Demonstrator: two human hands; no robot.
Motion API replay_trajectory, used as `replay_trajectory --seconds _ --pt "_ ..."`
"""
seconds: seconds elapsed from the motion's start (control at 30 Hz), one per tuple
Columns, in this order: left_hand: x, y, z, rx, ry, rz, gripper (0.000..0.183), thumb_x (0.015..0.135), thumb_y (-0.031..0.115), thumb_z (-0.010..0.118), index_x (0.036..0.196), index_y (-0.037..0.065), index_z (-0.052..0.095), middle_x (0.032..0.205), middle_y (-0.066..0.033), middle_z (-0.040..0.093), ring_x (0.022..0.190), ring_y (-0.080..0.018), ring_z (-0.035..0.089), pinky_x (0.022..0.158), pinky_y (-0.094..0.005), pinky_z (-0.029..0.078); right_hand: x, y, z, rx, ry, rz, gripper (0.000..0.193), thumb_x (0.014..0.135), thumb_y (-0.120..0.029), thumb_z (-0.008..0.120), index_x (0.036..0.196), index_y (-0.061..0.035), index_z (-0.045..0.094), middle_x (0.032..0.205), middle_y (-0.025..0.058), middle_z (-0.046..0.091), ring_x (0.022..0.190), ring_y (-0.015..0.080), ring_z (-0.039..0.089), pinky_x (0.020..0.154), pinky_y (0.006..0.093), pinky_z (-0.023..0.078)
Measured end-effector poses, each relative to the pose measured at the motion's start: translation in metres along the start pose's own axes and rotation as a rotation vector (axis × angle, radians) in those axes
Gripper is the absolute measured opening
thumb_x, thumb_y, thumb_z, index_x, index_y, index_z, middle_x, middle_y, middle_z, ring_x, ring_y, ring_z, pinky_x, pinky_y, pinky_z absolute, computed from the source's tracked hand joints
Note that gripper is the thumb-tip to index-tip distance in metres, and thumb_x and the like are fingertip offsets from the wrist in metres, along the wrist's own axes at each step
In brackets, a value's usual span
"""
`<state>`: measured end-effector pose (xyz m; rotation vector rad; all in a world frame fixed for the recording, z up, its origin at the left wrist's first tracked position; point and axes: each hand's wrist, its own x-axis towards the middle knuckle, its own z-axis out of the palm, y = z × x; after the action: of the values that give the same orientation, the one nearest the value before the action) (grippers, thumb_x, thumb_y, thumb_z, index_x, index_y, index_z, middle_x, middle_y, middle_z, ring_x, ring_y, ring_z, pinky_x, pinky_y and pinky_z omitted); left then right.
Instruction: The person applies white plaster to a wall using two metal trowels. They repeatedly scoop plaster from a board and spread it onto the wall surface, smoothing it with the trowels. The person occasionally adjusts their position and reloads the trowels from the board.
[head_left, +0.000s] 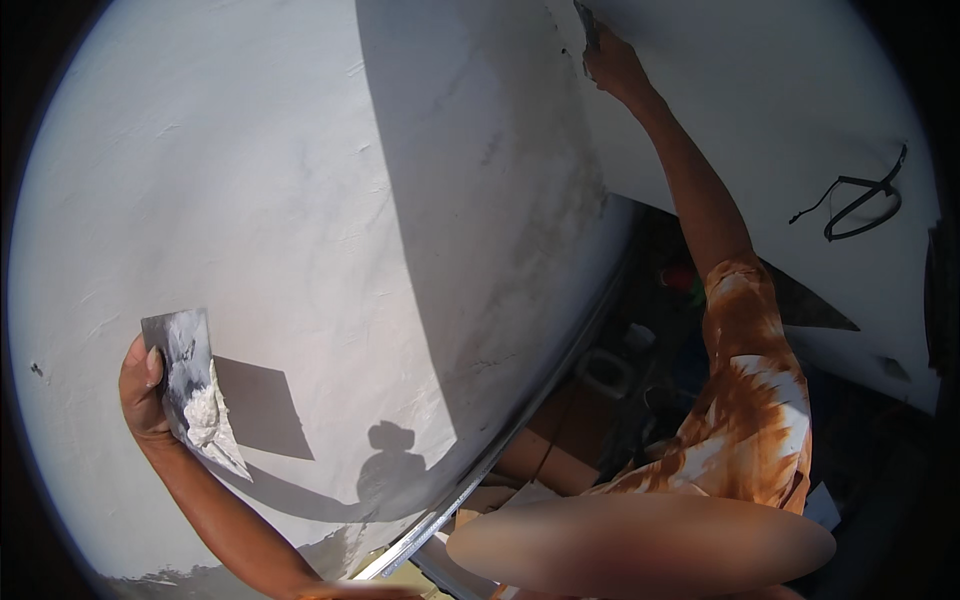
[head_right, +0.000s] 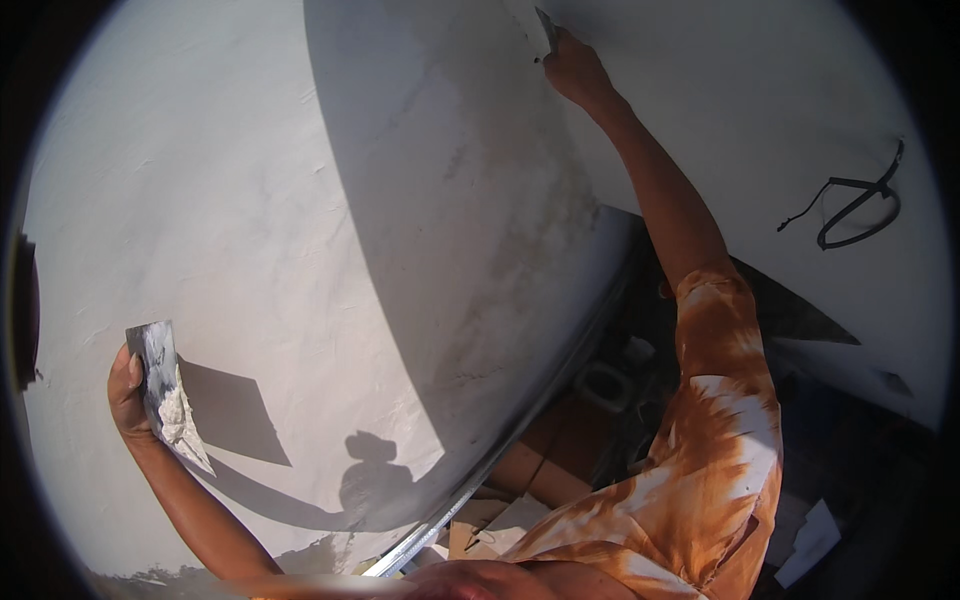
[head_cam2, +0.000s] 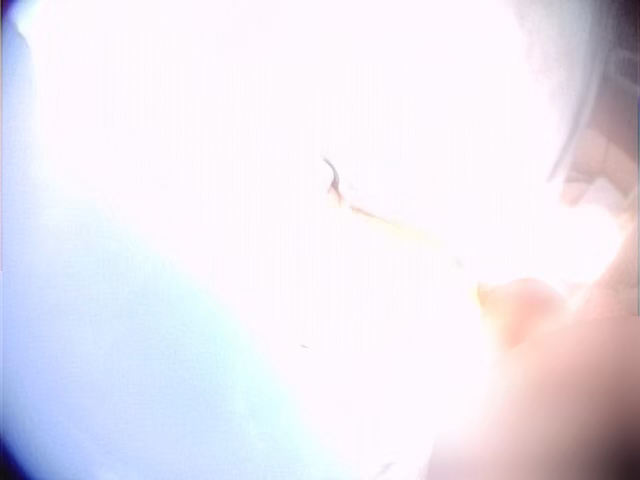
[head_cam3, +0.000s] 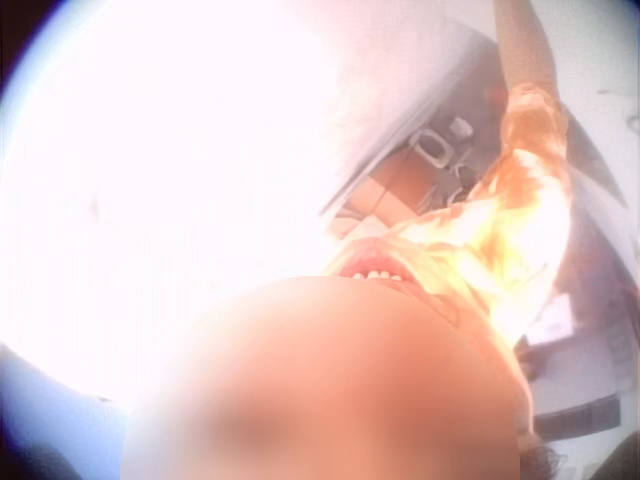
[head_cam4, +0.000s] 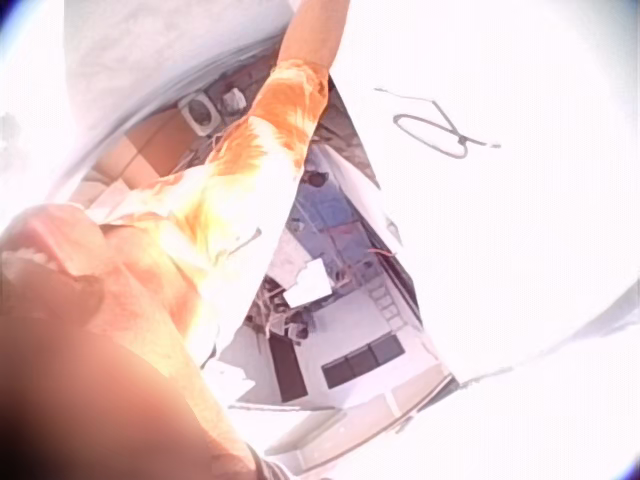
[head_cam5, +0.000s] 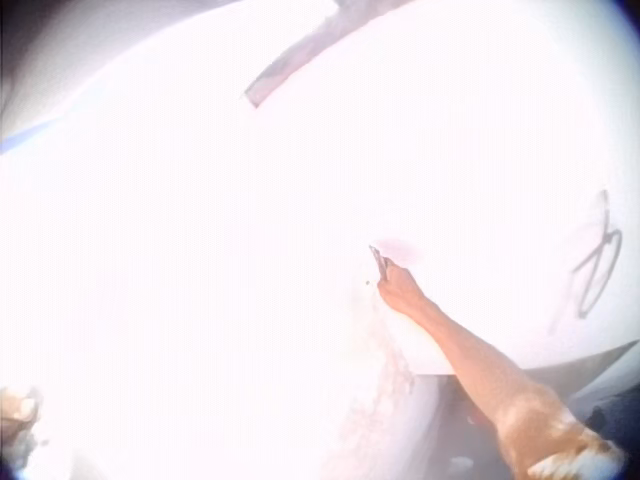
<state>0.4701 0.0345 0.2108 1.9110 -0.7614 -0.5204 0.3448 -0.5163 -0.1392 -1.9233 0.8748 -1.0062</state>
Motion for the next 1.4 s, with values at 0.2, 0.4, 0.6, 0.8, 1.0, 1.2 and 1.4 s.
replay_trajectory --seconds 0.2,0.4,0.6,0.8,1.0,1.2,1.4 --pt "-0.002 0.0 -0.012 0.02 0.017 0.001 0.042 0.09 0.023 0.065 0.118 -0.007 0.056 0.094 -0.0086 0.068 0.076 -0.0145 0.065 0.069 -0.0257 0.054 0.003 0.092 0.105 -0.162 0.145 -0.138 0.052 0.086 -0.006 0.053 0.138 -0.0019 0.046 0.127 0.0253 0.055 0.116 0.0424 0.056 0.096 0.0495 0.049" --pt "-0.006 0.002 -0.027 0.033 0.015 -0.009 0.042 0.088 0.025 0.069 0.114 -0.007 0.059 0.096 -0.0091 0.069 0.079 -0.0153 0.065 0.071 -0.0255 0.053 -0.019 0.106 0.158 -0.2 -0.026 0.054 0.057 0.088 0.0 0.048 0.141 0.006 0.03 0.118 0.032 0.05 0.11 0.049 0.055 0.096 0.0526 0.048" --pt "-0.009 0.001 -0.035 0.064 0.039 0.011 0.043 0.087 0.027 0.07 0.112 -0.006 0.059 0.094 -0.0073 0.068 0.077 -0.0139 0.063 0.07 -0.024 0.05 -0.082 0.145 0.115 -0.074 -0.128 0.1 0.051 0.087 0.003 0.049 0.137 -0.0001 0.047 0.129 0.0266 0.054 0.121 0.0408 0.054 0.1 0.047 0.047" --pt "-0.014 0.002 -0.034 0.146 0.127 0.044 0.043 0.087 0.029 0.071 0.109 -0.005 0.059 0.089 -0.0048 0.065 0.073 -0.0112 0.06 0.065 -0.0222 0.048 0.016 0.091 0.076 -0.08 0.366 -0.732 0.068 0.077 0.008 0.059 0.141 -0.0107 0.048 0.135 0.0141 0.055 0.125 0.0335 0.052 0.104 0.0411 0.047" --pt "-0.016 0.002 -0.033 0.126 0.142 0.05 0.044 0.085 0.032 0.073 0.105 -0.004 0.058 0.078 -0.0011 0.061 0.065 -0.0088 0.055 0.057 -0.0205 0.043 0.02 0.149 0.11 -0.212 0.281 -0.808 0.071 0.077 -0.004 0.071 0.143 -0.0064 0.045 0.143 0.0145 0.05 0.129 0.0345 0.049 0.109 0.042 0.043" --pt "-0.018 0.007 -0.031 0.087 0.041 0.031 0.041 0.087 0.029 0.073 0.105 -0.004 0.055 0.073 -0.0009 0.058 0.058 -0.0085 0.052 0.048 -0.0203 0.038 -0.077 0.222 0.153 -0.109 0.014 -0.437 0.062 0.083 -0.002 0.065 0.142 -0.0123 0.049 0.139 0.0152 0.054 0.128 0.0321 0.052 0.106 0.0397 0.045" --pt "-0.019 0.005 -0.036 0.079 0.06 0.061 0.044 0.088 0.028 0.071 0.109 -0.007 0.054 0.073 -0.0031 0.059 0.055 -0.0094 0.052 0.044 -0.0223 0.039 -0.077 0.172 0.127 0.063 0.284 -0.331 0.054 0.084 0.002 0.058 0.136 -0.0126 0.055 0.128 0.0135 0.062 0.115 0.0334 0.06 0.096 0.0402 0.052"
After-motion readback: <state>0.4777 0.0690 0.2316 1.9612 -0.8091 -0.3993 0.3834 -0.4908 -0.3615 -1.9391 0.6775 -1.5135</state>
